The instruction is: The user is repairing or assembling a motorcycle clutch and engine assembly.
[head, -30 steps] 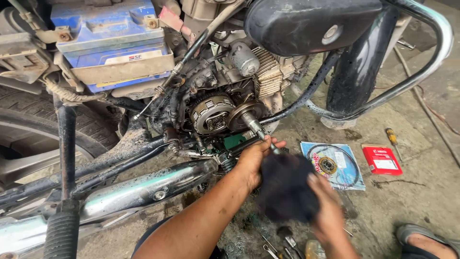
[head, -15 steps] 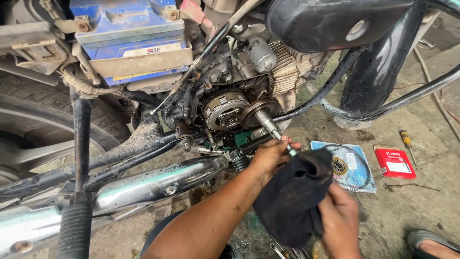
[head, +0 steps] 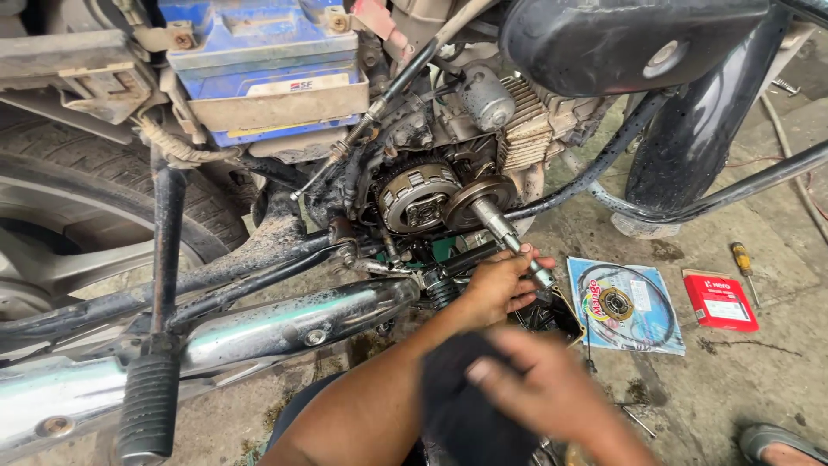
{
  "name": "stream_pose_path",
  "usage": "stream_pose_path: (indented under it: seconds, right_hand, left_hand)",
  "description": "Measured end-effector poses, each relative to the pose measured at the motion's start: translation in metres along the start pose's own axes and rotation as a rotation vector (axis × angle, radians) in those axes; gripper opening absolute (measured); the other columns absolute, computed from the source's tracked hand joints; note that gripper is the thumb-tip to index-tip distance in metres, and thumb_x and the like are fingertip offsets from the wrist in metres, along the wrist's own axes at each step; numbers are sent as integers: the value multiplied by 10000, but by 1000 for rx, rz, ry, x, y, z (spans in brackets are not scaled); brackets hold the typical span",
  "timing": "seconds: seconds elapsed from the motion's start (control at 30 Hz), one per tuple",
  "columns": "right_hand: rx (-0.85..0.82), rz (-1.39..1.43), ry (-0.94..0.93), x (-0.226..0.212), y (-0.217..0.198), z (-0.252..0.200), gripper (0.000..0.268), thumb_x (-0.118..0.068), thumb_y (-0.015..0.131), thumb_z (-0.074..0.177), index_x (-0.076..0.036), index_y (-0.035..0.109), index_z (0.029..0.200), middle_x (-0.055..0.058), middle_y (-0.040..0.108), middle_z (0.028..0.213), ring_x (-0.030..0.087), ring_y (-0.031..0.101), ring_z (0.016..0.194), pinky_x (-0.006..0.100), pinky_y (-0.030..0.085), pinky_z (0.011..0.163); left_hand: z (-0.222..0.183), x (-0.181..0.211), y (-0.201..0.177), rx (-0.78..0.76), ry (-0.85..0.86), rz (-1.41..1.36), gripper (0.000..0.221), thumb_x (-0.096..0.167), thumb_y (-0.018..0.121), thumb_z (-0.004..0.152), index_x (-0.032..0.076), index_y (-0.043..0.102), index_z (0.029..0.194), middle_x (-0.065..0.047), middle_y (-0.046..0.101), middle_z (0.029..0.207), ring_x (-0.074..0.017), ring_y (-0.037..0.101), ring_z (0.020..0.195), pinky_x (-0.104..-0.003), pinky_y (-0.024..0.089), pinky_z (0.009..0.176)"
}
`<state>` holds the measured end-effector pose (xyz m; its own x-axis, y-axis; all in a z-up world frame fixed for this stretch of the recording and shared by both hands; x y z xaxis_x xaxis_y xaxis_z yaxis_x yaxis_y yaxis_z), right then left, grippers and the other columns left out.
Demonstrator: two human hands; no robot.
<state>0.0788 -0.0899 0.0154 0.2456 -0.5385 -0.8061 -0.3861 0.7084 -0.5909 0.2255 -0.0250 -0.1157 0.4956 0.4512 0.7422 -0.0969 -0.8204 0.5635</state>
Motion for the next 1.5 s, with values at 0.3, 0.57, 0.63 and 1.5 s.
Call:
stream_pose_path:
  seconds: [0.3, 0.57, 0.63, 1.5]
  right_hand:
    - [748, -2, 327, 97, -60, 0, 492, -460, 639, 984, -103, 650, 1322, 121, 735, 1125, 245, 689, 1009, 393, 512, 887]
    - [646, -12, 111, 94, 6, 64, 545, -283, 693, 855, -83, 524, 1332, 183, 723, 1146, 339, 711, 1070, 414, 523, 910]
    - [654, 14, 137, 86, 3, 73, 533, -261, 696, 831, -95, 542, 1313, 172, 745, 1104, 334, 739, 1033, 413, 543, 895]
    - [335, 573, 437, 90, -11, 118, 236, -107, 779, 813, 13, 753, 1015, 112, 778, 893, 183, 708, 719, 353, 566, 653]
  left_hand:
    - [-33, 16, 18, 95, -5, -188, 210, 361, 577, 1029, 200, 675, 1121, 33, 763, 1050, -120, 691, 909, -338, 518, 794]
    - [-28, 4, -1, 209, 37, -390, 305, 381, 678, 972, 95, 745, 1050, -69, 731, 976, -211, 679, 862, -402, 562, 820]
    - [-44, 16, 1, 207, 32, -355, 326, 404, 675, 970, 101, 743, 1070, -68, 727, 1009, -206, 674, 895, -401, 559, 844]
    - [-5, 80, -42, 261, 83, -266, 1051, 767, 721, 600, 151, 561, 1436, -208, 578, 1324, -332, 518, 1284, -564, 285, 1139]
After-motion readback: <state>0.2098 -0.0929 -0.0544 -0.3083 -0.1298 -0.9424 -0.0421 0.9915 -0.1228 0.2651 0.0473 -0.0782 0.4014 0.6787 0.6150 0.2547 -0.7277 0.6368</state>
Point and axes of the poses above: each hand's wrist, its own z-axis towards the middle knuckle, its own y-axis out of the palm, x = y × z, the point moved 3 cm from there along z, towards the middle knuckle
